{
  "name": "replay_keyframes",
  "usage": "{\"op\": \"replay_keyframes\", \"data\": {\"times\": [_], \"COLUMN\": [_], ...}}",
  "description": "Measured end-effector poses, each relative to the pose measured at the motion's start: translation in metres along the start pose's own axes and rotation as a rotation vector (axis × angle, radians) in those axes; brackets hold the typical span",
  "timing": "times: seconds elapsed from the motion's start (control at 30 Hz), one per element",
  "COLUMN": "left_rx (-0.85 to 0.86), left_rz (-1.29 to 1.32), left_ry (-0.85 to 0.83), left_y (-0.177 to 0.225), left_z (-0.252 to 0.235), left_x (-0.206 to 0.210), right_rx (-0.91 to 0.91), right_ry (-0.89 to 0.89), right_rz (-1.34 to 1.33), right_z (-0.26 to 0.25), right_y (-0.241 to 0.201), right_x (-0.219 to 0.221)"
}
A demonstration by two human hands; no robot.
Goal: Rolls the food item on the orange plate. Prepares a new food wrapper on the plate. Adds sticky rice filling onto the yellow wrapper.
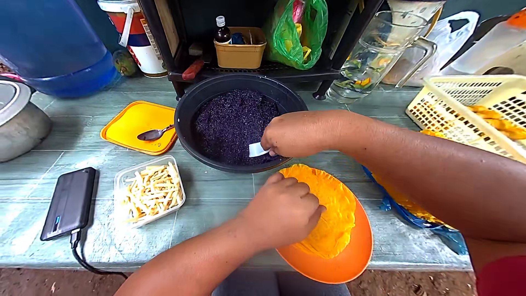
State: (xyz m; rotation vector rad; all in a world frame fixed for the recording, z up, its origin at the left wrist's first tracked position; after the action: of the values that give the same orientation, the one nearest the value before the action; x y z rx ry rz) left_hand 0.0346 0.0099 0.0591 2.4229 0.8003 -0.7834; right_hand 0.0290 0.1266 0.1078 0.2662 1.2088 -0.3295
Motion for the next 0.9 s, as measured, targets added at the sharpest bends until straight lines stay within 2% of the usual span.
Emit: {"op": "replay_keyframes", "data": {"times": [0.17,0.27,0.47,0.6,0.73,0.9], "left_rx": [-0.147,-0.167,-0.203,-0.201,-0.222,-0.229], "left_rz": [-0.049,-0.052,-0.036,-0.037,-0.029,-0.01], "left_ry": [-0.08,-0.07,-0.17,-0.182,-0.221,-0.245], "left_y": [-0.014,-0.017,-0.02,-0.018,-0.017,-0.017], "left_z": [-0.001,-0.002,-0.002,-0.002,-0.004,-0.004], "left_x": [0.003,0.002,0.006,0.006,0.008,0.008], "right_rx": [-0.005,0.045,-0.01,0.071,0.158,0.126], "right_ry": [0.006,-0.048,-0.002,0.014,0.071,0.107], "right_rz": [-0.175,-0.235,-0.248,-0.224,-0.334,-0.287], "right_z": [-0.005,-0.002,0.008,0.007,0.002,0.009], "right_y": [0.014,0.015,0.011,0.013,0.031,0.027], "right_x": [-0.002,-0.007,-0.015,-0.018,-0.01,-0.011]}}
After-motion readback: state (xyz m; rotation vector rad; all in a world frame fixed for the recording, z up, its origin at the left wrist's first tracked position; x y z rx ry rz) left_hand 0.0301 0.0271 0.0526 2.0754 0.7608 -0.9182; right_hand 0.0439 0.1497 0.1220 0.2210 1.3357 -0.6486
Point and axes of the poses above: each hand's wrist, its own z-axis away from the middle knuckle, its own x-axis out of the palm, y = z × x, the point moved 6 cm from there along -z, towards the middle knuckle, and after that the axes turned 10 degrees about y, right-handed, at the moved point
